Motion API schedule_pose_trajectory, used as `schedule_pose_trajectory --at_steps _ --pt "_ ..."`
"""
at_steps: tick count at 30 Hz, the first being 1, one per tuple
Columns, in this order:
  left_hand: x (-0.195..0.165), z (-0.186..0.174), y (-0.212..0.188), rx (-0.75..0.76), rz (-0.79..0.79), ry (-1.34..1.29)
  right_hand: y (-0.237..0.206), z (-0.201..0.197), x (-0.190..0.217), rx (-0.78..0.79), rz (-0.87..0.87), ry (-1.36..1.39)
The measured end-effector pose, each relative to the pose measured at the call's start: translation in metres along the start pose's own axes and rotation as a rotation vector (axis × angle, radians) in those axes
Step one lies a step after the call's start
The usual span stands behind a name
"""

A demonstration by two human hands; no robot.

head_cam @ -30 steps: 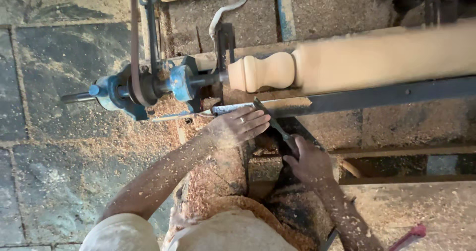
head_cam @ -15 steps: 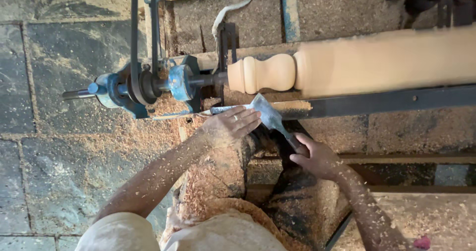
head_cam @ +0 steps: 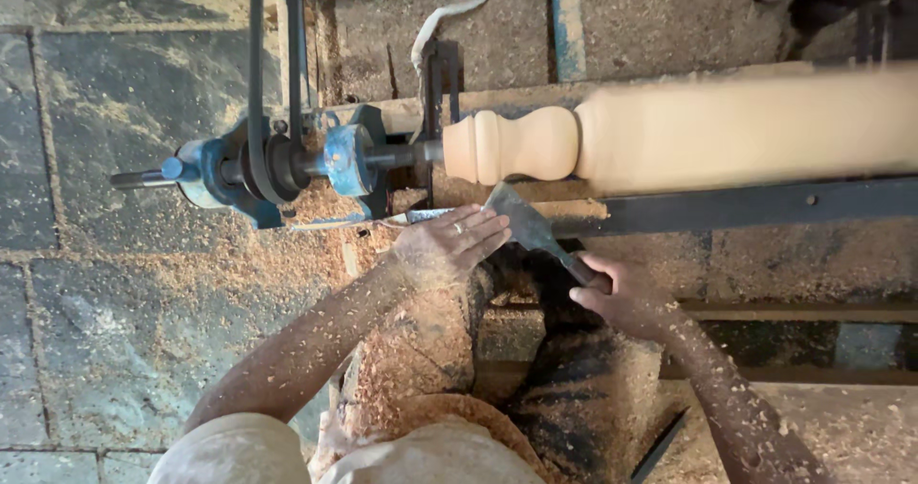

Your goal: The person shapes a rotating wooden spindle on a lathe using a chisel and a sanding block. They refine the contours of the spindle and then smooth the surface with sandpaper.

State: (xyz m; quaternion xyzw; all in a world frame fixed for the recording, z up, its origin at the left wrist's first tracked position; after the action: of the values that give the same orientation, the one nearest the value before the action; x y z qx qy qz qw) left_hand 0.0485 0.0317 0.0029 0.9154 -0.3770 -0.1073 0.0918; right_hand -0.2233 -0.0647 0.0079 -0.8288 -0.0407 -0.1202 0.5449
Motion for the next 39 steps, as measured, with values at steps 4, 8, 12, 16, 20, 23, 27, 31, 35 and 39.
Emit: schedule_pose_trajectory --at_steps 4,8,12,16,20,23,27,31,35,39 --pt "0.002 -0.008 0.006 -0.05 -0.021 -0.001 -0.011 0.003 0.011 -0.002 0.072 -0.051" --pt "0.001 -0.02 0.008 -0.126 0.001 -0.036 -0.017 0.011 0.02 -0.023 0.022 -0.029" --pt "0.0 -0.025 0.009 -0.121 -0.078 -0.063 -0.017 0.019 0.021 -0.056 -0.012 -0.111" --pt "0.001 -0.021 0.011 -0.142 -0.083 -0.056 -0.018 0.032 0.02 -0.095 -0.022 -0.079" --pt "0.001 -0.018 0.008 -0.18 -0.088 -0.036 -0.024 0.045 0.024 -0.185 -0.125 -0.009" --pt "0.004 -0.021 0.005 -0.254 -0.145 -0.094 -0.026 0.058 0.03 -0.178 -0.059 0.042" --pt "0.004 -0.022 0.005 -0.271 -0.194 -0.094 -0.034 0.072 0.04 -0.203 -0.028 0.097" --pt "0.006 -0.021 0.004 -0.307 -0.23 -0.122 -0.038 0.09 0.051 -0.226 -0.031 0.156" --pt "0.008 -0.022 0.001 -0.39 -0.22 -0.125 -0.038 0.108 0.057 -0.323 -0.085 0.2" --pt "0.01 -0.022 0.0 -0.429 -0.219 -0.128 -0.033 0.13 0.059 -0.374 -0.133 0.29"
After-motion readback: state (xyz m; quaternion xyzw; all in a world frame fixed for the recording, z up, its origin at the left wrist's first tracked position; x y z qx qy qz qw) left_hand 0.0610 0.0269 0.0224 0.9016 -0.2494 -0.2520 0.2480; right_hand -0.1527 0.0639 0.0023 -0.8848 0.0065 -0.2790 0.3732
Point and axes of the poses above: each hand's wrist, its own y-axis towards the middle knuckle, its own z-axis out of the palm, x = y × z, the point moved 4 cm from there along y, towards the middle knuckle, and after that the axes turned 8 degrees about z, right-handed, at the moved point
